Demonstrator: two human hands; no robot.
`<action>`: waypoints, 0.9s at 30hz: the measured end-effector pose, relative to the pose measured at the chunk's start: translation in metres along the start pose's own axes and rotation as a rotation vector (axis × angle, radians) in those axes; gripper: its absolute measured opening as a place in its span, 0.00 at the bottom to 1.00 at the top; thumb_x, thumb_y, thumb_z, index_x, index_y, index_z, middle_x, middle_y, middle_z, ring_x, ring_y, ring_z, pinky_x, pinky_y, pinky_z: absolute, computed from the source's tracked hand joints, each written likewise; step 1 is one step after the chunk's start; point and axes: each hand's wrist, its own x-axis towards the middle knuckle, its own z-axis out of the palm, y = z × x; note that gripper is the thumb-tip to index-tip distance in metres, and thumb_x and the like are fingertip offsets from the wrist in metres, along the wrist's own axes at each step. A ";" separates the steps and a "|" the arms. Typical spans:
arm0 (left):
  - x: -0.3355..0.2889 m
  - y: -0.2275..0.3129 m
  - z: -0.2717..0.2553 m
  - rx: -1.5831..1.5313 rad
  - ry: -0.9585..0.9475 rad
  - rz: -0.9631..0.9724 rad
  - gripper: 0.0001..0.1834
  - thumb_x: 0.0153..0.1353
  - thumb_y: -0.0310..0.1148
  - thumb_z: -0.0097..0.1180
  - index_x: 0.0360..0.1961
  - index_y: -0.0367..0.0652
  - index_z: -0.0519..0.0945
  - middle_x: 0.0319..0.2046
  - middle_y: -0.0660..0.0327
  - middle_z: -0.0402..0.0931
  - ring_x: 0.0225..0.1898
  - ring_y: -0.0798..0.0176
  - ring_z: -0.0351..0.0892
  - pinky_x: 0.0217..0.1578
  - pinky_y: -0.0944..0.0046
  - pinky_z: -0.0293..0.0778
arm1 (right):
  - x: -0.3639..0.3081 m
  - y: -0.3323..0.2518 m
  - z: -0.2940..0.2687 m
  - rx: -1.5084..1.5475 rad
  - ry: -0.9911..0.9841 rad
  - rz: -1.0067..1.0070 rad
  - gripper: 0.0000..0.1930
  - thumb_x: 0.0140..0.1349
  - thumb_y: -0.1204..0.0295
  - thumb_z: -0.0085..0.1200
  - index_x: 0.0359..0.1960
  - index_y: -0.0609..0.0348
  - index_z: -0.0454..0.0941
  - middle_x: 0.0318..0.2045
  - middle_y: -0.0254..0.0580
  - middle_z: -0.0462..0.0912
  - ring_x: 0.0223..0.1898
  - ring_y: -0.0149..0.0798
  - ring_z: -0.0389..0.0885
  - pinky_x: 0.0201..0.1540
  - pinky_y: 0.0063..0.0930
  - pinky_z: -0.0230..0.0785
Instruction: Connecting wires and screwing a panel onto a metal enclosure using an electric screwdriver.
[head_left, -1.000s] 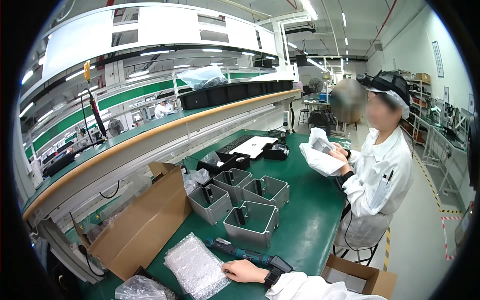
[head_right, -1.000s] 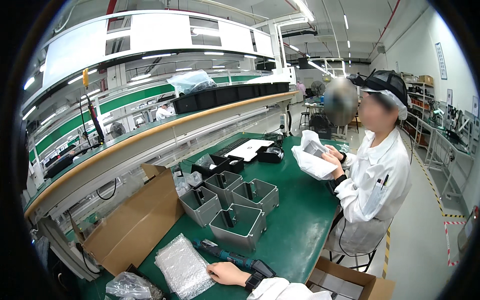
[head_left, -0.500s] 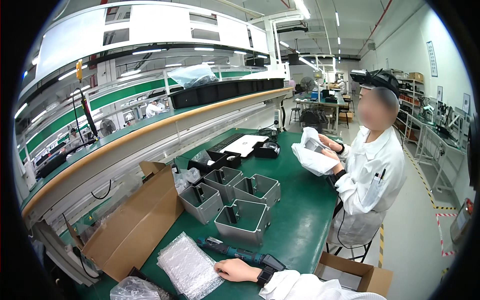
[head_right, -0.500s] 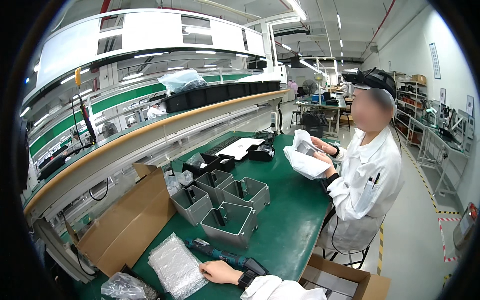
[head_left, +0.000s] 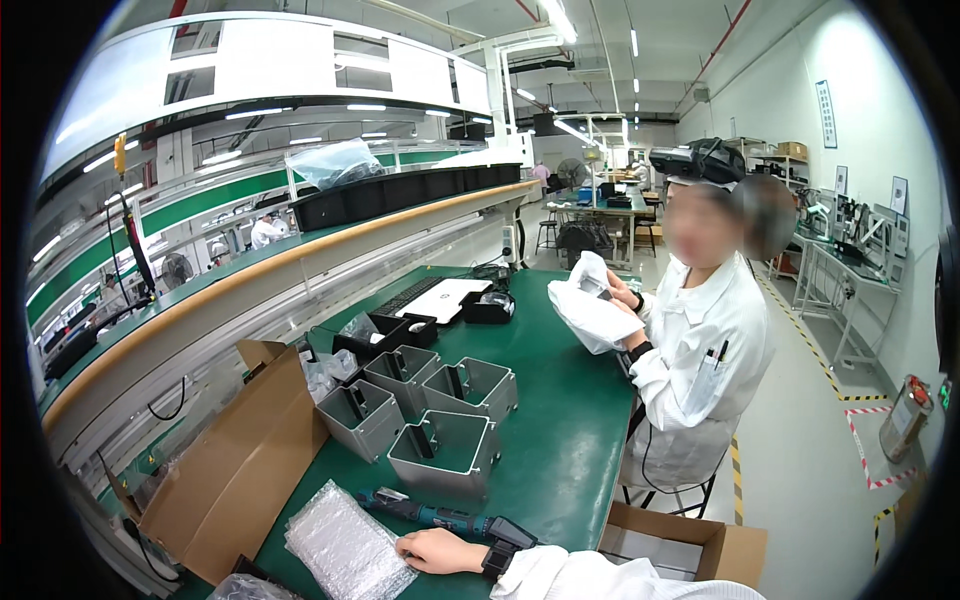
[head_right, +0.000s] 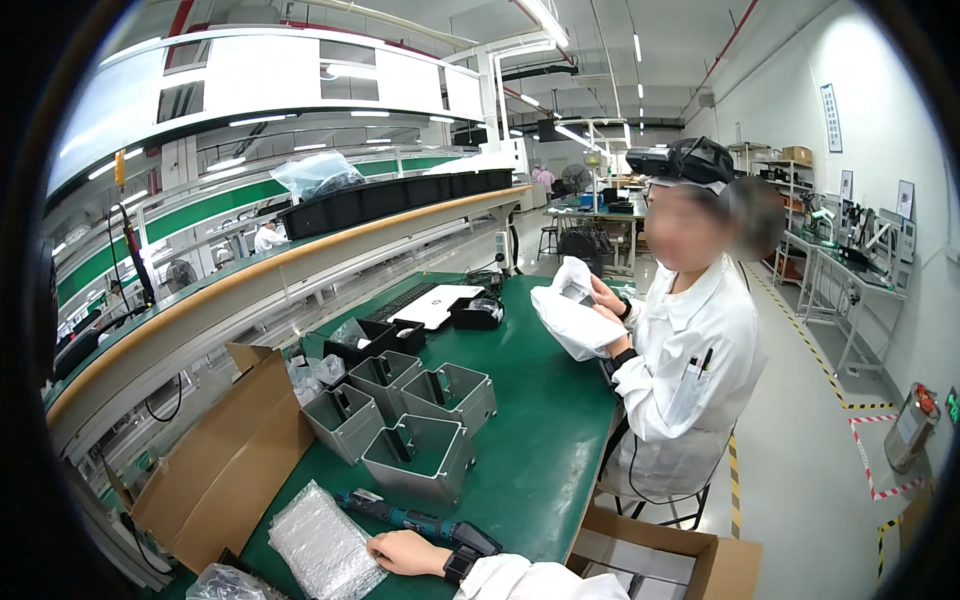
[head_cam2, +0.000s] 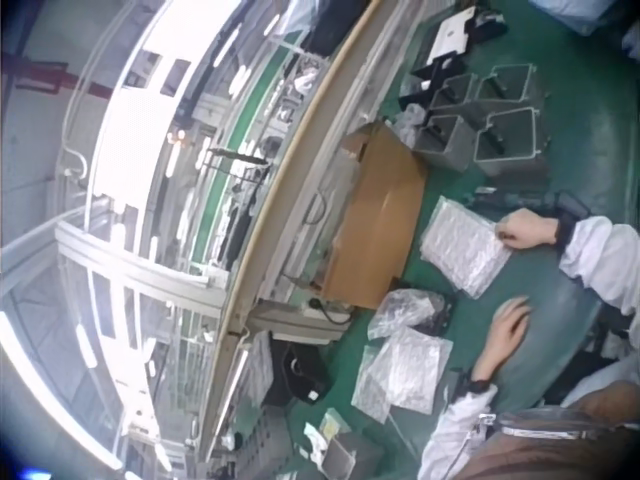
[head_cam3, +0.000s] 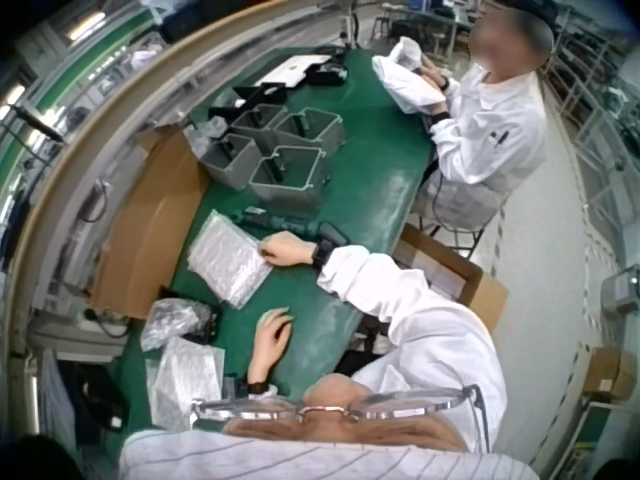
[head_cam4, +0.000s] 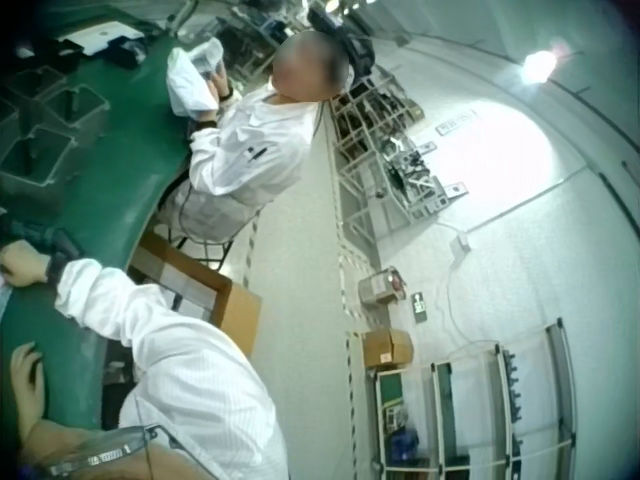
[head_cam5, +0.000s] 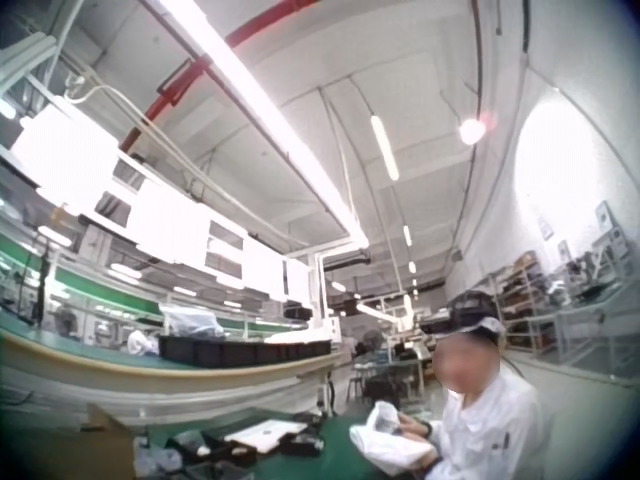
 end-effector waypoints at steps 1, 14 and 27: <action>0.001 -0.001 0.000 -0.002 -0.004 0.005 0.08 0.54 0.25 0.55 0.36 0.38 0.79 0.45 0.51 0.75 0.49 0.45 0.71 0.51 0.55 0.65 | 0.000 -0.001 -0.001 0.011 0.006 0.005 0.06 0.53 0.73 0.50 0.33 0.58 0.72 0.29 0.47 0.77 0.33 0.51 0.77 0.35 0.42 0.69; 0.001 0.004 -0.002 0.008 -0.015 -0.009 0.08 0.54 0.24 0.54 0.36 0.38 0.79 0.45 0.50 0.75 0.48 0.45 0.71 0.51 0.54 0.66 | 0.001 0.001 -0.002 0.025 0.008 -0.001 0.07 0.52 0.73 0.51 0.33 0.60 0.72 0.29 0.48 0.77 0.33 0.51 0.77 0.36 0.42 0.68; -0.006 -0.011 0.005 -0.008 0.004 -0.024 0.09 0.54 0.25 0.55 0.37 0.39 0.79 0.47 0.52 0.74 0.50 0.46 0.70 0.52 0.54 0.65 | 0.000 0.001 -0.002 -0.036 -0.022 -0.003 0.09 0.55 0.70 0.52 0.37 0.57 0.72 0.32 0.45 0.78 0.35 0.49 0.78 0.37 0.39 0.70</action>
